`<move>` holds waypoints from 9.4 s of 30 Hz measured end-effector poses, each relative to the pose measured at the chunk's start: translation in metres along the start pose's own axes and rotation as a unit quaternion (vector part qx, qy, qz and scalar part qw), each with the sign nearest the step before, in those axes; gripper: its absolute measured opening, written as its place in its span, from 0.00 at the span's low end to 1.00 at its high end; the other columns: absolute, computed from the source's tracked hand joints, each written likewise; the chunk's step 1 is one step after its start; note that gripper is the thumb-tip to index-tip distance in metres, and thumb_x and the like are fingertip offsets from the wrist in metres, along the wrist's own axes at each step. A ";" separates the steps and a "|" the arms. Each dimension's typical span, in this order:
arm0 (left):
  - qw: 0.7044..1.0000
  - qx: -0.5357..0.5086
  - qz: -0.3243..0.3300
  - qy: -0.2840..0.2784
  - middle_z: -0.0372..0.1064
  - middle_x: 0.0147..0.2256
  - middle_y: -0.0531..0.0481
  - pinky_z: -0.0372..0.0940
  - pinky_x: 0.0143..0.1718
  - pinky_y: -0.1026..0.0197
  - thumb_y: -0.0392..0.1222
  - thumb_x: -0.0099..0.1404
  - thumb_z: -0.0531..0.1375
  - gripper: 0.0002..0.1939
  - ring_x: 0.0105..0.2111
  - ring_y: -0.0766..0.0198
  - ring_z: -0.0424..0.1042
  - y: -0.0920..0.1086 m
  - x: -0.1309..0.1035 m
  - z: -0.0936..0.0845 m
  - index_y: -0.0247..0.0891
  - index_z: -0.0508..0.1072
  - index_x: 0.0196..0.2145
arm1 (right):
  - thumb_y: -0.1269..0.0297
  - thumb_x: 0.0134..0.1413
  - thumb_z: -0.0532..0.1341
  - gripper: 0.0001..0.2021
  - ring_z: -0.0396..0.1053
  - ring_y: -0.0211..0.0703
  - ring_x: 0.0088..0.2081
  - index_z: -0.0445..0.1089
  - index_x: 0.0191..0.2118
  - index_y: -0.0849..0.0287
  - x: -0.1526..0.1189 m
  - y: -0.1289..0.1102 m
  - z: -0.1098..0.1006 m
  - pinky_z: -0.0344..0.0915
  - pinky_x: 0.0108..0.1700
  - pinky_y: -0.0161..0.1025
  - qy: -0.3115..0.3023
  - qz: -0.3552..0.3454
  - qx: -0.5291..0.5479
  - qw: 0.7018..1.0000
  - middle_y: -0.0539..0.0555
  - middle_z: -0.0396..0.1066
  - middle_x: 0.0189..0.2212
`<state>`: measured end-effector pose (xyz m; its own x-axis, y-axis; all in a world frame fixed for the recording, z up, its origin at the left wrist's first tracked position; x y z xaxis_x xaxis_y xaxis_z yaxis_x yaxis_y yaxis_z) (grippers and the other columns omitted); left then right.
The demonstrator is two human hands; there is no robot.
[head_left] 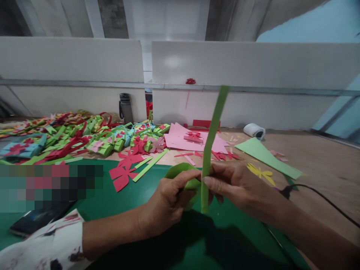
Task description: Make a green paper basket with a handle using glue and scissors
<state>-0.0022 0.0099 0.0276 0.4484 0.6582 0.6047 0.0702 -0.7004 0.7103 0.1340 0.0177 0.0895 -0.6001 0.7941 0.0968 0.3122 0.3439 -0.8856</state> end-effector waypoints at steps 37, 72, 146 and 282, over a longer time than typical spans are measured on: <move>0.997 0.016 -0.077 -0.009 0.71 0.34 0.48 0.65 0.31 0.66 0.33 0.64 0.53 0.23 0.30 0.67 0.70 -0.006 -0.003 0.001 0.39 0.55 0.56 | 0.64 0.52 0.61 0.07 0.65 0.33 0.23 0.70 0.26 0.59 0.005 0.003 -0.020 0.62 0.24 0.29 0.272 -0.069 -0.022 0.959 0.47 0.69 0.21; 0.938 -0.173 -0.278 0.118 0.69 0.26 0.51 0.60 0.24 0.69 0.40 0.57 0.61 0.07 0.24 0.69 0.65 -0.001 0.006 0.000 0.32 0.70 0.30 | 0.68 0.51 0.60 0.05 0.65 0.34 0.25 0.68 0.26 0.58 0.006 0.007 -0.008 0.63 0.27 0.29 0.251 -0.037 0.027 0.967 0.47 0.69 0.22; 0.899 -0.217 -0.363 0.113 0.66 0.21 0.53 0.56 0.22 0.68 0.43 0.52 0.64 0.11 0.20 0.73 0.60 -0.012 0.014 -0.002 0.31 0.73 0.25 | 0.67 0.54 0.56 0.09 0.65 0.37 0.25 0.70 0.26 0.60 0.009 0.019 -0.007 0.59 0.25 0.34 0.192 -0.057 -0.219 0.955 0.48 0.70 0.23; 0.972 0.040 -0.148 0.179 0.63 0.22 0.55 0.57 0.23 0.68 0.35 0.55 0.62 0.04 0.22 0.71 0.59 0.009 0.020 -0.017 0.34 0.69 0.25 | 0.77 0.48 0.60 0.07 0.65 0.41 0.34 0.67 0.26 0.57 -0.001 0.015 0.002 0.61 0.37 0.38 0.268 -0.144 -0.238 0.922 0.50 0.66 0.29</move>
<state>-0.0079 0.0221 0.0522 0.0597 0.8778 0.4753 0.2236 -0.4758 0.8507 0.1379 0.0211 0.0747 -0.2984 0.7247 0.6211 0.5612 0.6596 -0.5000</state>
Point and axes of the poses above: each hand's wrist, its own x-axis towards the middle knuckle, its own z-axis out of the palm, y = z × x, the point moved 4 cm from there along x, towards the middle knuckle
